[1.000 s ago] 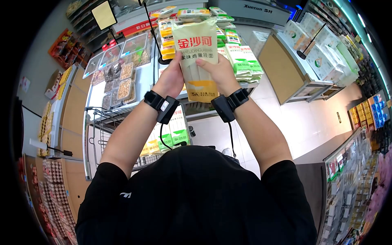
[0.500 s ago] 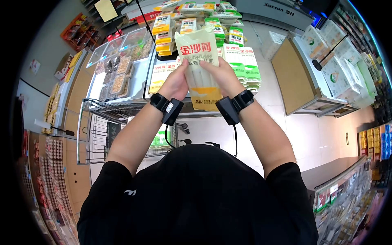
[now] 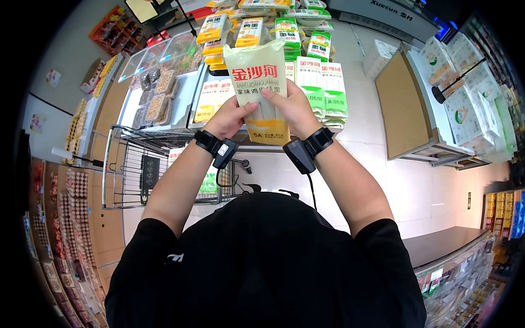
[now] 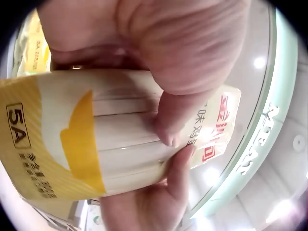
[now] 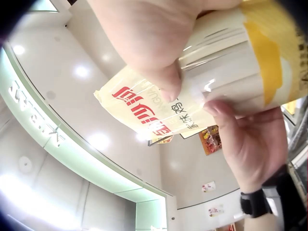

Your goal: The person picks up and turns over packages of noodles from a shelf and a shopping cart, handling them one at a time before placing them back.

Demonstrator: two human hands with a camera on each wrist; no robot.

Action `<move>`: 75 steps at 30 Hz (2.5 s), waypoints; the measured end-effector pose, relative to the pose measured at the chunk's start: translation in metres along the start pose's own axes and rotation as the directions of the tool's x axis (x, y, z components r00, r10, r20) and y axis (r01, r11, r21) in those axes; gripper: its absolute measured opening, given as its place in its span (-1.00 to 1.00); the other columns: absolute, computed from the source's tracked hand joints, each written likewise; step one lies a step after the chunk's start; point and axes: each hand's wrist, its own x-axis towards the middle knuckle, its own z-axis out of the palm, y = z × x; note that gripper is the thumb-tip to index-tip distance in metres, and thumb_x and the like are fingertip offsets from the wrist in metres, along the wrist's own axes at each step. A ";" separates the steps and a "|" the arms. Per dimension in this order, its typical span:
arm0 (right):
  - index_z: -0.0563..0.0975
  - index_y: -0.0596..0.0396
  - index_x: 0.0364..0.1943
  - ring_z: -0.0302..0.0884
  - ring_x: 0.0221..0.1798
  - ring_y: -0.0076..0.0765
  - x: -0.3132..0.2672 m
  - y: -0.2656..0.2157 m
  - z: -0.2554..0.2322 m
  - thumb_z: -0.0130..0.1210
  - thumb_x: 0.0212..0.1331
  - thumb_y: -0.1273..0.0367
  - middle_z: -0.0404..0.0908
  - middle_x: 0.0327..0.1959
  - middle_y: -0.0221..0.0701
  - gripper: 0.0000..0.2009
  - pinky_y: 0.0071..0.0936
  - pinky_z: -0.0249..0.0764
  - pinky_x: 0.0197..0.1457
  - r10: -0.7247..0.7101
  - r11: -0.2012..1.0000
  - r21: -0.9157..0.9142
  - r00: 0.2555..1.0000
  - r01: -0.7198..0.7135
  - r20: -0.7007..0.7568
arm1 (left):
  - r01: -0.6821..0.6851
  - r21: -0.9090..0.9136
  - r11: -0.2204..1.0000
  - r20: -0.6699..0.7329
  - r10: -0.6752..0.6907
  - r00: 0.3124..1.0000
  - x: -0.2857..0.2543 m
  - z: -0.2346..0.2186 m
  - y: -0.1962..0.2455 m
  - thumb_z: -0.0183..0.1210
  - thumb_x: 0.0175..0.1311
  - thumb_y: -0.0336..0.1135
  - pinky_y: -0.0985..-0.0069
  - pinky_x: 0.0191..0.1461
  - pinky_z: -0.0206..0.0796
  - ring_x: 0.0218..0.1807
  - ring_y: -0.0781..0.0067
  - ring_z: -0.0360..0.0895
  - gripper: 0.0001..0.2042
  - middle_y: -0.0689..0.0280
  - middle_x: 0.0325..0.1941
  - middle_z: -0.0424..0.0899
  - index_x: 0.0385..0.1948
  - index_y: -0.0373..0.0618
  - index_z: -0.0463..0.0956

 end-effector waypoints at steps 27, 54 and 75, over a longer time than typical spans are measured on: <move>0.27 0.35 0.14 0.54 -0.04 -0.27 0.202 0.205 0.001 0.13 0.17 0.38 0.54 -0.03 -0.13 -0.50 -0.43 0.46 0.05 0.369 0.848 -0.285 0.883 -0.447 -0.289 | 0.298 -0.237 0.925 -0.336 -0.366 0.868 0.111 -0.240 -0.119 -0.07 0.43 -0.32 0.42 0.08 0.40 0.02 0.39 0.51 -0.67 0.18 0.05 0.52 0.14 -0.27 0.25; 0.38 0.16 0.08 0.57 -0.16 -0.44 0.130 0.140 -0.041 -0.06 0.33 0.43 0.58 -0.21 -0.31 -0.73 -0.51 0.52 -0.02 0.396 0.803 -0.368 0.882 -0.468 -0.256 | 0.411 0.447 0.795 -0.639 -0.038 0.768 0.195 -0.321 -0.178 0.01 0.33 -0.13 0.23 0.14 0.30 0.08 -0.13 0.48 -0.51 -0.15 0.00 0.55 0.19 -0.25 0.24; 0.43 0.16 0.01 0.56 -0.26 -0.43 0.005 0.170 -0.048 -0.07 0.34 0.36 0.59 -0.26 -0.32 -0.76 -0.52 0.50 -0.13 0.443 0.859 -0.286 0.897 -0.426 -0.007 | 0.153 -0.503 0.850 -0.732 -0.514 0.448 -0.210 -0.204 -0.146 -0.06 0.37 -0.21 0.22 0.05 0.37 -0.11 0.22 0.55 -0.77 0.22 -0.35 0.57 -0.20 -0.19 0.42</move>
